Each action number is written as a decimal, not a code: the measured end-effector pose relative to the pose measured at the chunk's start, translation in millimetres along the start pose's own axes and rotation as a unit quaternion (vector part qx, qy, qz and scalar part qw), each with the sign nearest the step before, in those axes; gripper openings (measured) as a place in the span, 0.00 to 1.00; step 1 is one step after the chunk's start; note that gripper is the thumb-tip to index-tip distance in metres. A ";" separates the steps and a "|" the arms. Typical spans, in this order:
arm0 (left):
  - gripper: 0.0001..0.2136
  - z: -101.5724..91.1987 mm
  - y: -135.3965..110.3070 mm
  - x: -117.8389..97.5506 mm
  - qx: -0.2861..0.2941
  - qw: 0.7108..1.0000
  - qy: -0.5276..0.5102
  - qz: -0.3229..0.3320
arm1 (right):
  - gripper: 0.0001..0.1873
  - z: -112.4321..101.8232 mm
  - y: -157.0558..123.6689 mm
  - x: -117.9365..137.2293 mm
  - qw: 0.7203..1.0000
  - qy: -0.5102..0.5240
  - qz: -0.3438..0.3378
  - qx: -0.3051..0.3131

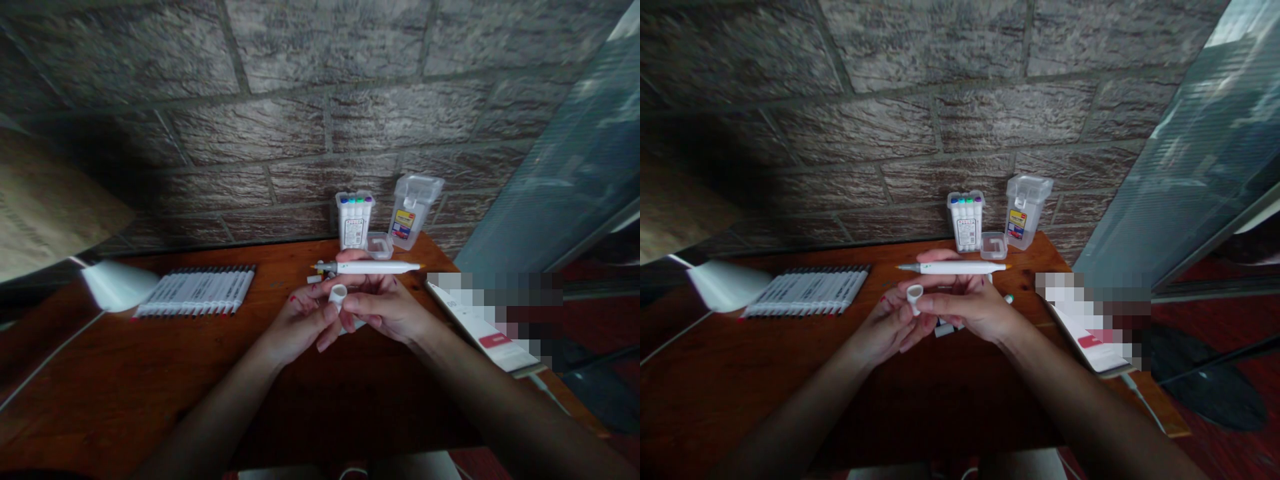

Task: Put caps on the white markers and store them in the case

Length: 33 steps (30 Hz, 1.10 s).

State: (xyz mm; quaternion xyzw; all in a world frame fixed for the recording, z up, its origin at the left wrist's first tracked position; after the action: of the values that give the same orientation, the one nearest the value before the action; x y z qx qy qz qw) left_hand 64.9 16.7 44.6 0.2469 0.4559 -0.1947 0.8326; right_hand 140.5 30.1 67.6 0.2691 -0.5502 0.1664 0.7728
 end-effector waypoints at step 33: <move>0.17 -57.6 9.4 -1.4 -0.175 0.984 -0.038 -0.001 | 0.28 -33.4 14.2 -18.4 0.996 -0.053 -0.024 -0.065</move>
State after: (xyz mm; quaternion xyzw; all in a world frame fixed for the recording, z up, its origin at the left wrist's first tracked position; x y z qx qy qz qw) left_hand 31.2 58.3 21.4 0.0892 0.4515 -0.1220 0.8794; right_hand 151.8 62.2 45.3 0.2399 -0.5930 0.0976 0.7624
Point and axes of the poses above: each hand's wrist, its own y-axis towards the middle knuckle, its own z-axis out of the palm, x = y × z, the point moved 8 cm from there along y, towards the middle knuckle, and after that the axes turned 10 degrees about -y, right-handed, at the moved point
